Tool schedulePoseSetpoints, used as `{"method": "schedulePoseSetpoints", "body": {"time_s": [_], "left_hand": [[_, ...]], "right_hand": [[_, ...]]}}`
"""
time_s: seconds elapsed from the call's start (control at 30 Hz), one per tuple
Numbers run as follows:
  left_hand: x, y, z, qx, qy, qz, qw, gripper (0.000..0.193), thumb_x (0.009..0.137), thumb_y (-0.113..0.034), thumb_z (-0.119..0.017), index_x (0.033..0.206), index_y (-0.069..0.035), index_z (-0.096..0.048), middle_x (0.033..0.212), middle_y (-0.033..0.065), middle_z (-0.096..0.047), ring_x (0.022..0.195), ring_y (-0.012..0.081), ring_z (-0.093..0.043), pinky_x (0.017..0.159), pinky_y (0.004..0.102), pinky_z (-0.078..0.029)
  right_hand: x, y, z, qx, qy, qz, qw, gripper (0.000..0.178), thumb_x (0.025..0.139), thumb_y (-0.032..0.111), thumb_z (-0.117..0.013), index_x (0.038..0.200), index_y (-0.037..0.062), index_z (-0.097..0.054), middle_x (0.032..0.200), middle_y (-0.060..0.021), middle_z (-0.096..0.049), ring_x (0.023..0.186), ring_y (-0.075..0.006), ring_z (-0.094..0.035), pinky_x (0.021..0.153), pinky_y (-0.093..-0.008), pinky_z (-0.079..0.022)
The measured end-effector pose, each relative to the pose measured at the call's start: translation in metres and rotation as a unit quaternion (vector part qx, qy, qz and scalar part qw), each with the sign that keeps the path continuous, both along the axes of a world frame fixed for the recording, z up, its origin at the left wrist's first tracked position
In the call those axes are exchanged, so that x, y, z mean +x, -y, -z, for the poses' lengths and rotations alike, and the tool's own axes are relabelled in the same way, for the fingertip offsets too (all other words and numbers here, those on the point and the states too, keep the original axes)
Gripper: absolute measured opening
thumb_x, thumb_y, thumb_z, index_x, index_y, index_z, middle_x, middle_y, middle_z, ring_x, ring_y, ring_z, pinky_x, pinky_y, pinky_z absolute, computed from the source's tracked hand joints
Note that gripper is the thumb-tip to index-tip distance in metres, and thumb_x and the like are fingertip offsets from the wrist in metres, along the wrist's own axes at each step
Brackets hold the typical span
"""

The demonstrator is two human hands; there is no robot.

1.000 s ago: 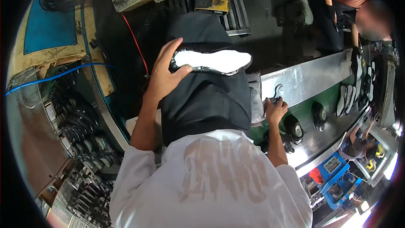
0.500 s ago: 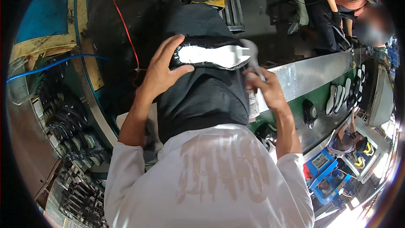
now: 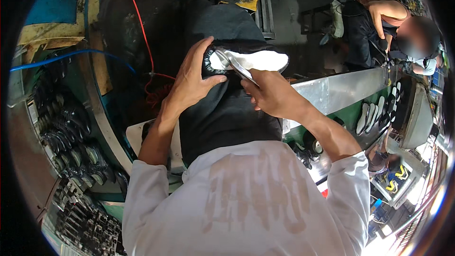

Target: The recorder is using a sole-attaching machine to bond soles to shoe uppers in a factory assembly line.

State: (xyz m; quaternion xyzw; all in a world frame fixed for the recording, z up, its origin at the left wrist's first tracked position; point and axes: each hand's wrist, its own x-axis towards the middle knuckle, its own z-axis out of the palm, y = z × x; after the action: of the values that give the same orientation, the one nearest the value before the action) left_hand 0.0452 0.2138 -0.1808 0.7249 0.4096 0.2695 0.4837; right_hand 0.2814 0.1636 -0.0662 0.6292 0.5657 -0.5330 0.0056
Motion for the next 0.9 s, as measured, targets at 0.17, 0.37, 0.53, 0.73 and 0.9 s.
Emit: {"method": "schedulePoseSetpoints", "body": {"time_s": [0.17, 0.37, 0.53, 0.73, 0.9], "left_hand": [[-0.001, 0.001, 0.001, 0.011, -0.007, -0.003, 1.000, 0.101, 0.079, -0.012, -0.095, 0.165, -0.008, -0.041, 0.165, 0.0185, -0.050, 0.153, 0.0367, -0.049, 0.127, 0.0463, -0.040], [-0.003, 0.001, -0.001, -0.016, 0.015, -0.016, 1.000, 0.101, 0.079, -0.011, -0.094, 0.164, -0.007, -0.041, 0.164, 0.0186, -0.051, 0.154, 0.0365, -0.048, 0.127, 0.0464, -0.039], [0.000, 0.002, -0.001, -0.010, 0.016, -0.015, 1.000, 0.102, 0.079, -0.012, -0.094, 0.165, -0.007, -0.039, 0.166, 0.0185, -0.049, 0.155, 0.0365, -0.047, 0.128, 0.0467, -0.038], [0.001, -0.003, -0.001, -0.004, 0.004, -0.008, 1.000, 0.103, 0.079, -0.011, -0.094, 0.166, -0.007, -0.038, 0.167, 0.0187, -0.047, 0.155, 0.0372, -0.047, 0.128, 0.0469, -0.038], [0.001, 0.002, -0.004, -0.024, 0.002, -0.012, 1.000, 0.102, 0.079, -0.012, -0.094, 0.165, -0.008, -0.040, 0.167, 0.0192, -0.048, 0.154, 0.0375, -0.048, 0.127, 0.0474, -0.040]], "right_hand": [[-0.005, 0.011, 0.061, 0.303, 0.089, -0.084, 0.945, 0.016, 0.104, 0.012, -0.067, 0.107, -0.0037, -0.062, 0.094, -0.0232, -0.073, 0.081, -0.0437, -0.073, 0.069, -0.0524, -0.057], [0.004, 0.018, 0.027, 0.217, 0.050, -0.071, 0.972, 0.017, 0.103, 0.010, -0.066, 0.098, -0.0069, -0.064, 0.089, -0.0297, -0.071, 0.086, -0.0533, -0.069, 0.077, -0.0586, -0.053], [0.002, -0.010, -0.001, 0.067, -0.001, -0.041, 0.997, 0.029, 0.108, 0.016, -0.062, 0.092, -0.0081, -0.062, 0.081, -0.0333, -0.067, 0.087, -0.0542, -0.069, 0.078, -0.0593, -0.052], [0.003, -0.005, 0.013, 0.175, 0.034, -0.089, 0.980, 0.031, 0.107, 0.016, -0.064, 0.090, -0.0091, -0.064, 0.082, -0.0333, -0.069, 0.087, -0.0547, -0.069, 0.079, -0.0602, -0.052], [-0.001, -0.018, -0.010, 0.076, 0.043, -0.102, 0.991, 0.025, 0.106, 0.015, -0.063, 0.096, -0.0087, -0.062, 0.085, -0.0331, -0.070, 0.085, -0.0535, -0.070, 0.074, -0.0594, -0.054]]}}
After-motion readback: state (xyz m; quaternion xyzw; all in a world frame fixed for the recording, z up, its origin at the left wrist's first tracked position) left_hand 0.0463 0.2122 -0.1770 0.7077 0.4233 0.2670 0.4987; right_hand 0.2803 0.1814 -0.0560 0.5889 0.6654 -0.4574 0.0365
